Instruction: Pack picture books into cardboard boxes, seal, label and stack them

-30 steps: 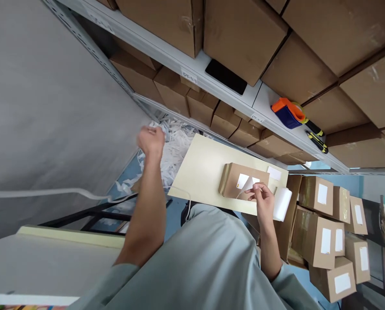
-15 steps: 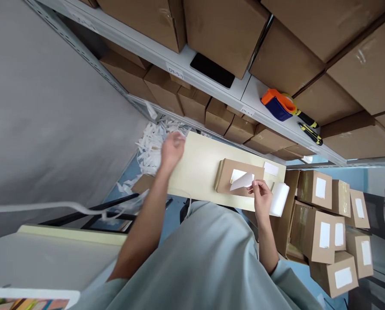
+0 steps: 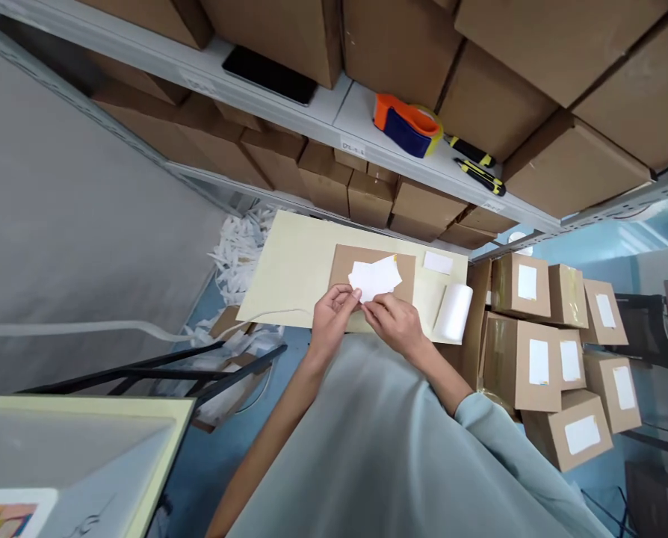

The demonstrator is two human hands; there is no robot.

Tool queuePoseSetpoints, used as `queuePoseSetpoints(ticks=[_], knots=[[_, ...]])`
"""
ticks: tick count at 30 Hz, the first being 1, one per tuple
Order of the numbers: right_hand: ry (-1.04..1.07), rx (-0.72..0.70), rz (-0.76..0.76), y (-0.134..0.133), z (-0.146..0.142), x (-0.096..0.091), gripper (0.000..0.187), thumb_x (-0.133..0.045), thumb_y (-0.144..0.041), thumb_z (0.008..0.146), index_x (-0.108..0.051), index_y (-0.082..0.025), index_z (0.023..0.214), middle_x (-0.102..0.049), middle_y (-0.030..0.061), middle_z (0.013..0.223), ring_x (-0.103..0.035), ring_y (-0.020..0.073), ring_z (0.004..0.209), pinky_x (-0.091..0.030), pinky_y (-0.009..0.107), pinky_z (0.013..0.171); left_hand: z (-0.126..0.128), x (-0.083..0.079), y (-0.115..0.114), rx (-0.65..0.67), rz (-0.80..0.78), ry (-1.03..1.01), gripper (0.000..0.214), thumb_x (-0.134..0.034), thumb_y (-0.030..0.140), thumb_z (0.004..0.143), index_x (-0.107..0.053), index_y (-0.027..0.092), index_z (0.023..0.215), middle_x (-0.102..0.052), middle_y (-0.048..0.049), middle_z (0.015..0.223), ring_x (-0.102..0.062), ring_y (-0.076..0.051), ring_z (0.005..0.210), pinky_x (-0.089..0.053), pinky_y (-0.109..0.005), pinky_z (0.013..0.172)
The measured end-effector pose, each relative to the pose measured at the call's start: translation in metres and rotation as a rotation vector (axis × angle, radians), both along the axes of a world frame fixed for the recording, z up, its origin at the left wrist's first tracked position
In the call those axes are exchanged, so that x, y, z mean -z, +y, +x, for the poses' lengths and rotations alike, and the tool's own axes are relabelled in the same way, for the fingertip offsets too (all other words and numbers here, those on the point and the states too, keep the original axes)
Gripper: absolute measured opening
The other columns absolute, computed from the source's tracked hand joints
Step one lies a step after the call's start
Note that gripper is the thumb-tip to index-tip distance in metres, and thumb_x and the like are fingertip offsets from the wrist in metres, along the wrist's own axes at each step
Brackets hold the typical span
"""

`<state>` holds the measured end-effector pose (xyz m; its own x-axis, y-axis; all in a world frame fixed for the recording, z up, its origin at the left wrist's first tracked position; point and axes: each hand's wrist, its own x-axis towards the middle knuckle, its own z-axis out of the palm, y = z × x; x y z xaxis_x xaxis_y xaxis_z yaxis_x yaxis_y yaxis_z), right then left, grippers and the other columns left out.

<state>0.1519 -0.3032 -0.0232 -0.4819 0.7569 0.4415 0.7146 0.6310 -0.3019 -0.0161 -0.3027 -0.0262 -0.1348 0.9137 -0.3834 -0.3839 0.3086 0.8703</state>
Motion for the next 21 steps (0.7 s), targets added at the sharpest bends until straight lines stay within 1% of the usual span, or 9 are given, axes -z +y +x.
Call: queuePoseSetpoints(ticks=[2,5,7,9,11,13,15,18,21], knots=[[-0.028,-0.008,-0.006,-0.009,0.011,0.006,0.016,-0.065,-0.029,0.114,-0.08,-0.025,0.108,-0.078,0.0058,0.096,-0.074,0.0158,0.079,-0.059,0.026,0.074,0.014,0.001,-0.007,0.002,-0.005,0.038,0.054,-0.096,0.064,0.07,-0.068,0.023,0.089,-0.075,-0.0015,0.082,-0.073,-0.019,0.082,-0.062,-0.03,0.081],[-0.016,-0.01,-0.047,-0.022,0.025,0.01,0.017,-0.066,-0.028,0.114,-0.082,-0.025,0.11,-0.078,0.0049,0.097,-0.073,0.0149,0.077,-0.056,0.026,0.069,0.033,0.003,-0.018,0.015,-0.025,0.066,0.049,-0.094,0.06,0.073,-0.066,0.023,0.088,-0.071,0.0004,0.078,-0.069,-0.017,0.077,-0.06,-0.03,0.079],[0.05,-0.044,-0.131,-0.028,0.036,0.008,0.017,-0.066,-0.031,0.114,-0.082,-0.025,0.114,-0.079,0.0048,0.1,-0.073,0.0142,0.076,-0.054,0.026,0.066,0.041,0.006,-0.023,0.006,-0.042,0.076,0.047,-0.092,0.059,0.073,-0.065,0.024,0.088,-0.069,0.0014,0.076,-0.067,-0.016,0.074,-0.058,-0.03,0.076],[0.177,-0.063,-0.257,-0.029,0.051,0.004,0.02,-0.066,-0.035,0.114,-0.083,-0.025,0.117,-0.079,0.0049,0.104,-0.073,0.0138,0.078,-0.056,0.026,0.067,0.044,0.008,-0.027,-0.011,-0.055,0.097,0.048,-0.092,0.06,0.072,-0.065,0.024,0.088,-0.069,0.0014,0.076,-0.065,-0.016,0.073,-0.055,-0.029,0.073],[0.342,0.015,-0.371,-0.026,0.069,0.001,0.024,-0.064,-0.039,0.114,-0.084,-0.026,0.115,-0.079,0.0056,0.105,-0.073,0.0147,0.08,-0.058,0.027,0.07,0.043,0.011,-0.031,-0.006,-0.054,0.127,0.048,-0.093,0.06,0.071,-0.065,0.024,0.086,-0.07,0.0005,0.077,-0.064,-0.017,0.075,-0.053,-0.028,0.072],[0.495,0.171,-0.457,-0.02,0.089,0.0,0.027,-0.066,-0.044,0.111,-0.086,-0.026,0.108,-0.078,0.0064,0.103,-0.071,0.0161,0.077,-0.06,0.03,0.07,0.04,0.012,-0.037,0.028,-0.044,0.15,0.047,-0.093,0.06,0.07,-0.066,0.024,0.084,-0.071,-0.0003,0.078,-0.063,-0.017,0.075,-0.052,-0.028,0.071],[0.6,0.29,-0.56,-0.013,0.106,0.004,0.029,-0.073,-0.051,0.105,-0.087,-0.026,0.102,-0.078,0.0066,0.1,-0.067,0.0168,0.072,-0.059,0.033,0.068,0.038,0.012,-0.043,0.075,-0.037,0.157,0.047,-0.093,0.061,0.071,-0.068,0.024,0.085,-0.072,-0.0011,0.08,-0.064,-0.017,0.075,-0.052,-0.029,0.073],[0.694,0.334,-0.735,-0.008,0.121,0.014,0.034,-0.08,-0.059,0.094,-0.087,-0.026,0.095,-0.078,0.0067,0.098,-0.063,0.0168,0.067,-0.057,0.035,0.066,0.038,0.01,-0.052,0.139,-0.033,0.149,0.048,-0.092,0.063,0.073,-0.07,0.024,0.089,-0.075,-0.0025,0.083,-0.066,-0.019,0.078,-0.054,-0.031,0.077],[0.749,0.333,-0.854,-0.009,0.124,0.022,0.037,-0.081,-0.062,0.089,-0.086,-0.026,0.089,-0.078,0.0067,0.098,-0.061,0.0161,0.065,-0.056,0.035,0.066,0.043,0.009,-0.057,0.177,-0.028,0.151,0.05,-0.092,0.067,0.072,-0.07,0.024,0.087,-0.076,-0.0033,0.084,-0.068,-0.02,0.079,-0.055,-0.032,0.079]])
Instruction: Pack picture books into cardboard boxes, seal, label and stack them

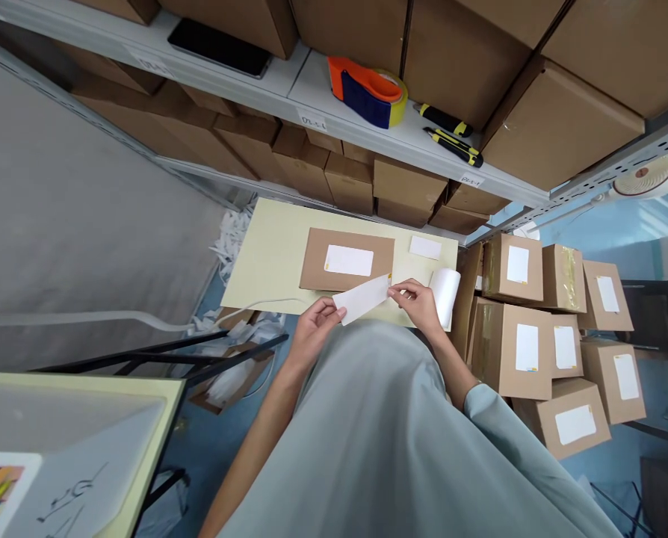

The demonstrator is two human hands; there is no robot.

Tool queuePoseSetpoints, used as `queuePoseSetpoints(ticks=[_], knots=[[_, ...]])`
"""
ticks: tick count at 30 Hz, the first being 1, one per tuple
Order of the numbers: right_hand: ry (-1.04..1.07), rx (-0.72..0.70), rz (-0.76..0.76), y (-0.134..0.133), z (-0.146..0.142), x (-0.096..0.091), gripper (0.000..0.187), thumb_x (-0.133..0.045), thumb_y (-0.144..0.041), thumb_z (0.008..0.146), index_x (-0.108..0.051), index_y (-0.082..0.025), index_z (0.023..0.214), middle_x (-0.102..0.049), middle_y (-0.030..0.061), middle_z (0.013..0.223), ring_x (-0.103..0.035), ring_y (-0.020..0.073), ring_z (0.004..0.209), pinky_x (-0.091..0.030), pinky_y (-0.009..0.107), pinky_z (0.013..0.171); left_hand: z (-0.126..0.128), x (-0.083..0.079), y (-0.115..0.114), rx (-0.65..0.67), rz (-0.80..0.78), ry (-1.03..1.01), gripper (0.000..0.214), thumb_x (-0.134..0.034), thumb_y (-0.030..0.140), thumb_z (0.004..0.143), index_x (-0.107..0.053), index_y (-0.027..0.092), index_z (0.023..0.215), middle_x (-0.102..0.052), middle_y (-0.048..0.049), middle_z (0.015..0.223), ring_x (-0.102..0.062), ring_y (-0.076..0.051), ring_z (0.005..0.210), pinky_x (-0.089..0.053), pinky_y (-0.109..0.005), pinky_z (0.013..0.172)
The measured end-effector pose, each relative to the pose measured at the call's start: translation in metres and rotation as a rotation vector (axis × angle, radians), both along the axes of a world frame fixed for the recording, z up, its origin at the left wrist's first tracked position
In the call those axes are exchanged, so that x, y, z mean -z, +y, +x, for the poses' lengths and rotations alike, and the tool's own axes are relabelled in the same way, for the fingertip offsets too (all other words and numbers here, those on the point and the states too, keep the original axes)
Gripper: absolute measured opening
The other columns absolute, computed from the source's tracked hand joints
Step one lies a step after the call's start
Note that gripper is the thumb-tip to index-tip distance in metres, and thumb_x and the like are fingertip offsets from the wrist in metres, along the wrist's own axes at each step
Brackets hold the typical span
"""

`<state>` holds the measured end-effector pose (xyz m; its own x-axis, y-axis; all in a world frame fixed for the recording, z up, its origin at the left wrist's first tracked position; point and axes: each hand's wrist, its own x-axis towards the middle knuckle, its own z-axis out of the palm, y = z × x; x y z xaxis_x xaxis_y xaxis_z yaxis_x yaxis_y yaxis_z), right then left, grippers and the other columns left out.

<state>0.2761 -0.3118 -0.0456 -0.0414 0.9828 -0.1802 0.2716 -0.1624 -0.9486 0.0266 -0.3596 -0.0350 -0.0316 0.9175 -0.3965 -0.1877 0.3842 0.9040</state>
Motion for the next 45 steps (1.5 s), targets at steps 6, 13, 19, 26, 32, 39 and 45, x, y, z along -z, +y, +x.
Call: queuePoseSetpoints(ticks=[6,13,19,26,32,39,45], knots=[[0.081,0.06,-0.117,0.003,0.002,0.005,0.039,-0.084,-0.063,0.081,-0.081,-0.025,0.087,-0.075,0.0046,0.092,-0.061,0.0151,0.061,-0.053,0.034,0.063,0.005,-0.005,0.001,0.032,-0.003,0.026,0.051,-0.092,0.067,0.072,-0.068,0.024,0.085,-0.076,-0.0041,0.084,-0.068,-0.022,0.082,-0.055,-0.033,0.078],[0.13,0.023,-0.208,0.008,0.006,0.006,0.047,-0.085,-0.07,0.078,-0.076,-0.025,0.086,-0.057,-0.0045,0.059,-0.058,0.0175,0.056,-0.048,0.033,0.061,-0.003,-0.001,0.004,0.062,0.016,0.055,0.051,-0.09,0.068,0.075,-0.068,0.024,0.086,-0.074,-0.0042,0.084,-0.069,-0.022,0.083,-0.057,-0.033,0.079],[0.005,-0.033,-0.048,-0.005,-0.012,-0.005,0.043,-0.077,-0.067,0.09,-0.075,-0.025,0.084,-0.071,0.0017,0.082,-0.06,0.0155,0.063,-0.052,0.032,0.063,-0.005,0.019,0.01,-0.03,0.064,0.256,0.051,-0.087,0.069,0.076,-0.07,0.024,0.089,-0.077,-0.0059,0.091,-0.074,-0.024,0.091,-0.061,-0.036,0.088],[-0.173,-0.449,0.231,-0.05,-0.057,-0.03,0.016,-0.067,-0.036,0.106,-0.078,-0.028,0.097,-0.073,0.0023,0.098,-0.065,0.0137,0.073,-0.054,0.028,0.07,-0.015,0.035,0.016,-0.059,0.139,0.46,0.038,-0.074,0.062,0.089,-0.072,0.024,0.095,-0.08,-0.0071,0.098,-0.077,-0.026,0.097,-0.062,-0.039,0.098],[-0.095,-0.261,0.214,-0.028,-0.059,-0.011,0.021,-0.068,-0.04,0.104,-0.076,-0.026,0.092,-0.072,0.004,0.096,-0.064,0.0154,0.072,-0.055,0.03,0.068,-0.045,0.054,0.031,-0.094,0.129,0.485,0.038,-0.073,0.061,0.088,-0.07,0.023,0.096,-0.078,-0.0071,0.1,-0.076,-0.025,0.099,-0.062,-0.038,0.1],[-0.018,-0.012,0.038,0.043,-0.058,0.053,0.036,-0.074,-0.058,0.095,-0.076,-0.023,0.086,-0.075,0.0065,0.096,-0.07,0.0208,0.087,-0.059,0.035,0.085,-0.079,0.084,0.091,0.033,0.198,0.535,0.03,-0.069,0.05,0.089,-0.072,0.02,0.096,-0.076,-0.0095,0.108,-0.072,-0.024,0.103,-0.061,-0.036,0.096],[-0.088,0.081,-0.038,0.073,-0.067,0.086,0.026,-0.079,-0.048,0.09,-0.076,-0.024,0.081,-0.077,0.0076,0.101,-0.073,0.0238,0.101,-0.059,0.039,0.101,-0.087,0.111,0.137,0.141,0.17,0.574,0.02,-0.07,0.041,0.087,-0.073,0.021,0.09,-0.077,-0.0096,0.105,-0.069,-0.024,0.096,-0.059,-0.037,0.096]])
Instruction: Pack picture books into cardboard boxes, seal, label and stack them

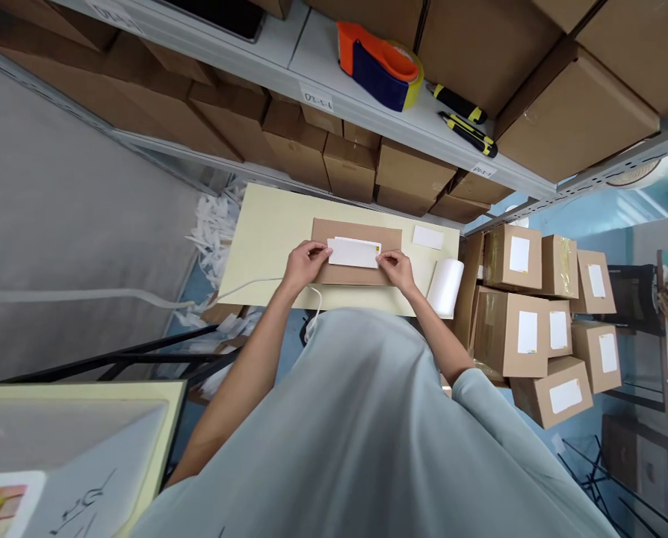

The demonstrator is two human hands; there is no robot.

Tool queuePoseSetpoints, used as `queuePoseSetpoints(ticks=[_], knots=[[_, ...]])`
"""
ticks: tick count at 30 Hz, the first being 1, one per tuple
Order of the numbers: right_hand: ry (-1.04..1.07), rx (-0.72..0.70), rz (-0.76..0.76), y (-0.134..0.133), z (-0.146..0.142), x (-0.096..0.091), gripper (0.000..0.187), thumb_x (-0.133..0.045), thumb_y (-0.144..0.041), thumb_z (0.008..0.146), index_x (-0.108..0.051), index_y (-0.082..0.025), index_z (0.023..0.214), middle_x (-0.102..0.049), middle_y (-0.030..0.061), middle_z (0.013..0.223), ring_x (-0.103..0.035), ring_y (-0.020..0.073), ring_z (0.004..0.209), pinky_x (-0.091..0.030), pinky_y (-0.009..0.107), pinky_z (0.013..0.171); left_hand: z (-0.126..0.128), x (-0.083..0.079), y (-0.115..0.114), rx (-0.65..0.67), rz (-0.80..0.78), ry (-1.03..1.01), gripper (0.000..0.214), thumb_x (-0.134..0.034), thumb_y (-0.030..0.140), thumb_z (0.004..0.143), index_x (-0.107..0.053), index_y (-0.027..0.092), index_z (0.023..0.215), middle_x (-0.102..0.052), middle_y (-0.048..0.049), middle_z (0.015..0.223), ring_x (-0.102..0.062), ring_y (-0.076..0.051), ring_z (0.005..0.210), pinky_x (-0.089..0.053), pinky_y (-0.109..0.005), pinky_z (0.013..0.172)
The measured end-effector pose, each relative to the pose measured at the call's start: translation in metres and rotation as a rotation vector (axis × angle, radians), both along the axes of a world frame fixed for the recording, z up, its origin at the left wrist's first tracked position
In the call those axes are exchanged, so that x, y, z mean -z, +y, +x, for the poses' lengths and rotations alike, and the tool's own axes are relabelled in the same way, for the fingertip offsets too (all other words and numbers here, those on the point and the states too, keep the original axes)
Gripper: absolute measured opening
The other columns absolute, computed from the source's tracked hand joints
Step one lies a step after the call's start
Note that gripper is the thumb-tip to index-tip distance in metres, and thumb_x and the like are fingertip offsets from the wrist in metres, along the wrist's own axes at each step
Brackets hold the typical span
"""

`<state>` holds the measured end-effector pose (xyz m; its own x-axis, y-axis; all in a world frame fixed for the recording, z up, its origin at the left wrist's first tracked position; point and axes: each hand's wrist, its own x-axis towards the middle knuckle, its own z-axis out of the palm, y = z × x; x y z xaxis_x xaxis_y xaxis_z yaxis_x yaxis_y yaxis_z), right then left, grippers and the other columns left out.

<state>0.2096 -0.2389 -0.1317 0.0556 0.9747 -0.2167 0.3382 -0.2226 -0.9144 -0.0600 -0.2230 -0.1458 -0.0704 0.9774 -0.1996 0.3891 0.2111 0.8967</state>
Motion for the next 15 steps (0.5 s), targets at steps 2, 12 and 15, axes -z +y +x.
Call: queuePoseSetpoints(ticks=[2,12,15], knots=[[-0.037,0.022,-0.004,0.003,0.0,0.006,0.023,-0.079,-0.044,0.09,-0.076,-0.024,0.08,-0.076,0.0076,0.101,-0.072,0.0234,0.101,-0.058,0.039,0.1,0.0,0.007,0.006,0.017,0.001,-0.001,0.02,-0.07,0.041,0.087,-0.073,0.021,0.089,-0.077,-0.0097,0.104,-0.068,-0.023,0.093,-0.059,-0.038,0.094],[-0.132,0.021,-0.005,0.002,0.002,0.015,0.015,-0.073,-0.036,0.091,-0.076,-0.023,0.085,-0.074,0.0055,0.101,-0.068,0.019,0.088,-0.058,0.034,0.091,-0.002,0.026,0.014,0.063,0.016,0.0,0.02,-0.074,0.041,0.083,-0.075,0.021,0.087,-0.076,-0.0088,0.102,-0.066,-0.023,0.088,-0.058,-0.038,0.093],[-0.157,0.015,0.003,0.001,0.003,0.016,0.014,-0.072,-0.035,0.092,-0.075,-0.023,0.086,-0.073,0.0053,0.099,-0.067,0.0189,0.089,-0.058,0.033,0.091,-0.002,0.028,0.014,0.065,0.033,0.009,0.019,-0.074,0.04,0.084,-0.076,0.021,0.086,-0.076,-0.0093,0.102,-0.065,-0.023,0.085,-0.058,-0.039,0.091]])
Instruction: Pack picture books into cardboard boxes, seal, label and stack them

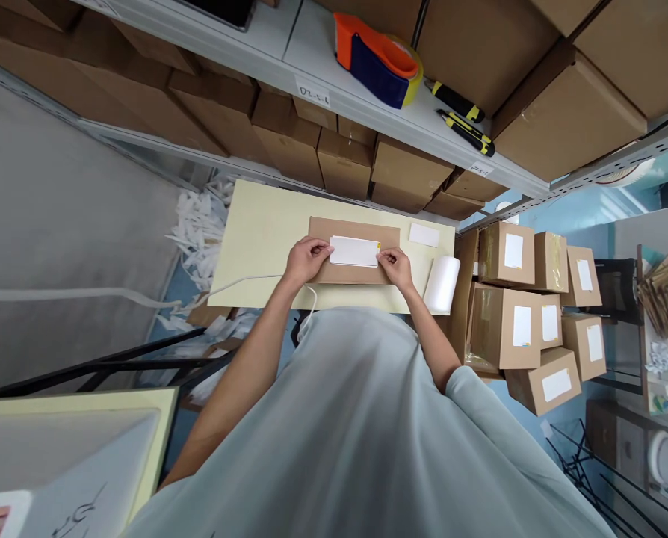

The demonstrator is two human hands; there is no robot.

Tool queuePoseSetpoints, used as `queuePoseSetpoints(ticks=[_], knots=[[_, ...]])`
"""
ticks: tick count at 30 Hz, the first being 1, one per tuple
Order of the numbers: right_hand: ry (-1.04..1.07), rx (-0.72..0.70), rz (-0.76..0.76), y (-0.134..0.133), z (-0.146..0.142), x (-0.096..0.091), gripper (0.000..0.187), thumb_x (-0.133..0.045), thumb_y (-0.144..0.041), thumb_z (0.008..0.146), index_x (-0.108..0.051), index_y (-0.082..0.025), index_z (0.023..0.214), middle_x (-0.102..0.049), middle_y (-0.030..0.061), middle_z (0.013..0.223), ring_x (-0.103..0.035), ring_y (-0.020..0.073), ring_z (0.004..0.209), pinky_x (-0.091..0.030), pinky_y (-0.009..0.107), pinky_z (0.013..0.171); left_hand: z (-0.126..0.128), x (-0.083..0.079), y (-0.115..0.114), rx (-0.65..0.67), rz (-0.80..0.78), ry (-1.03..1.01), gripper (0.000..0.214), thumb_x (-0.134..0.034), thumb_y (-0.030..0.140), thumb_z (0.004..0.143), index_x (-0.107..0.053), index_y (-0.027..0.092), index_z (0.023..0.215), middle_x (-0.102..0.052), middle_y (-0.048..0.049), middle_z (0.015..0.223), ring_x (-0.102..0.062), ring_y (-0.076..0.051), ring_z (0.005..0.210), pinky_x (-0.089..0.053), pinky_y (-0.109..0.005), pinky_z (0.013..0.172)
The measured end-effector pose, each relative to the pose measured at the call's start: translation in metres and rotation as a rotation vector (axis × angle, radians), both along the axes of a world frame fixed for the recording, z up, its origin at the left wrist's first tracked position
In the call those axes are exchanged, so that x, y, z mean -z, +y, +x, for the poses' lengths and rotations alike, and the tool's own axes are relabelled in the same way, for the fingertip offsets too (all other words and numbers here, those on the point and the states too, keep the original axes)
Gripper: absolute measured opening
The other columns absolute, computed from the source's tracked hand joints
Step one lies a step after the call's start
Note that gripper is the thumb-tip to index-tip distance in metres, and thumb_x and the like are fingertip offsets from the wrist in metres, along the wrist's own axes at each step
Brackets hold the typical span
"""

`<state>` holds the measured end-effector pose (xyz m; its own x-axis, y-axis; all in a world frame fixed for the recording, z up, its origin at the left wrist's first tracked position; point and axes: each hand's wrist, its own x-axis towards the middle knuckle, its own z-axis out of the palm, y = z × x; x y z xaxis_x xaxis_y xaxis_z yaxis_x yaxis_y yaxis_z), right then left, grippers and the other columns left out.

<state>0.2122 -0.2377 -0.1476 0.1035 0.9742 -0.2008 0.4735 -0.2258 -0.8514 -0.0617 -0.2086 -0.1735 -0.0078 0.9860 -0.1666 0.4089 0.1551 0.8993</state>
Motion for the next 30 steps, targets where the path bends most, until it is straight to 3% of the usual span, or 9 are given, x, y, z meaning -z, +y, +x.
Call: queuePoseSetpoints(ticks=[15,30], knots=[[-0.039,-0.081,0.057,-0.009,0.002,-0.001,0.019,-0.069,-0.035,0.098,-0.074,-0.024,0.084,-0.071,0.0066,0.099,-0.064,0.0234,0.105,-0.054,0.037,0.1,0.009,0.002,-0.005,-0.034,0.049,0.147,0.012,-0.073,0.034,0.089,-0.075,0.022,0.086,-0.072,-0.0073,0.096,-0.063,-0.026,0.092,-0.051,-0.044,0.106],[-0.137,-0.123,0.094,-0.007,0.003,0.014,0.013,-0.071,-0.021,0.1,-0.074,-0.023,0.087,-0.07,0.0055,0.097,-0.062,0.0234,0.101,-0.052,0.036,0.1,0.011,0.003,-0.009,-0.028,0.076,0.209,0.012,-0.074,0.034,0.089,-0.074,0.023,0.087,-0.072,-0.0078,0.098,-0.065,-0.028,0.098,-0.05,-0.048,0.109]])
